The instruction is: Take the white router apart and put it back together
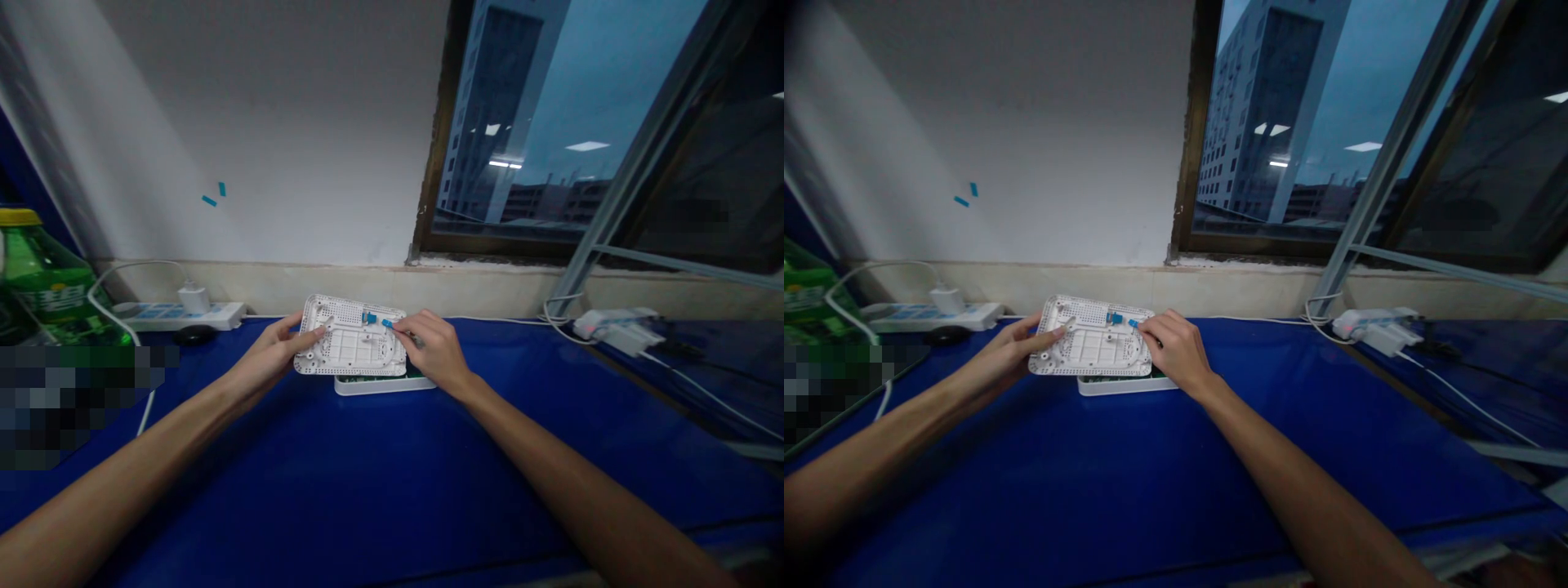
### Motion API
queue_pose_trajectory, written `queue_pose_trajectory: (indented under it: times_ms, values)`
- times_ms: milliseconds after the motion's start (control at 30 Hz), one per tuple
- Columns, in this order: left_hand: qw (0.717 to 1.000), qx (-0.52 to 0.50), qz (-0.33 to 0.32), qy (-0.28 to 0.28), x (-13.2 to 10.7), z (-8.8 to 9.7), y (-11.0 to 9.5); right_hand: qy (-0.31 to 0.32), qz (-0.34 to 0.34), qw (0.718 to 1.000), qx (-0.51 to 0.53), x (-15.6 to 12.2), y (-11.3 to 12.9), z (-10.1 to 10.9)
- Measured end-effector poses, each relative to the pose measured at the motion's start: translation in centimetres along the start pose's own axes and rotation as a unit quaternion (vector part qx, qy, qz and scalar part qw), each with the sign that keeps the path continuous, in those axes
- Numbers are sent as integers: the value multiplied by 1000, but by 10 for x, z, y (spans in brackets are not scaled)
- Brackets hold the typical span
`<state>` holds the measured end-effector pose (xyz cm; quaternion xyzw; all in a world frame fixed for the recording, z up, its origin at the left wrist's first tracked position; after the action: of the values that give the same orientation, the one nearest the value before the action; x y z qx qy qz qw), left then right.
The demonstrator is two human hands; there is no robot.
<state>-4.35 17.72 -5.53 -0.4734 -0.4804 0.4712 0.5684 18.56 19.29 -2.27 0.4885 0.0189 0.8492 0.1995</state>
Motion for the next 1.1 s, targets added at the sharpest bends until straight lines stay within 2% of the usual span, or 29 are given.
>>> queue_pose_trajectory:
  times_ms: [200, 467, 567, 733, 900, 1100]
  values:
    - [1000, -9, -10, -21, 0, -9, 7, 46, 15, 999, -23, 1, -2, -11]
    - [997, -78, 11, -7, 3, -21, 13, -12, -29, 999, 17, 1, -12, -5]
    - [996, -84, 22, -12, 3, -20, 15, 0, -29, 999, 17, 2, -13, -5]
    - [997, -77, 26, -10, 4, -18, 20, 60, 8, 998, -33, 5, -9, -9]
    - [997, -78, 14, -8, 4, -18, 18, 31, -2, 996, -82, 7, -10, -3]
    - [997, -73, 13, -7, 1, -19, 15, 15, -53, 998, 12, 7, -20, -4]
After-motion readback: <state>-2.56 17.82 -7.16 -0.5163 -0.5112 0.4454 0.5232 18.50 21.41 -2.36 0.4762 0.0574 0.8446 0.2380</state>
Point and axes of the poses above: each hand's wrist, its own x-axis towards the middle knuckle, its own z-axis out of the back of the hand, y = z × x, the point moved 8 cm from there along x, towards the middle knuckle, and after that the axes turned 15 degrees about x, right-handed, at the moved point
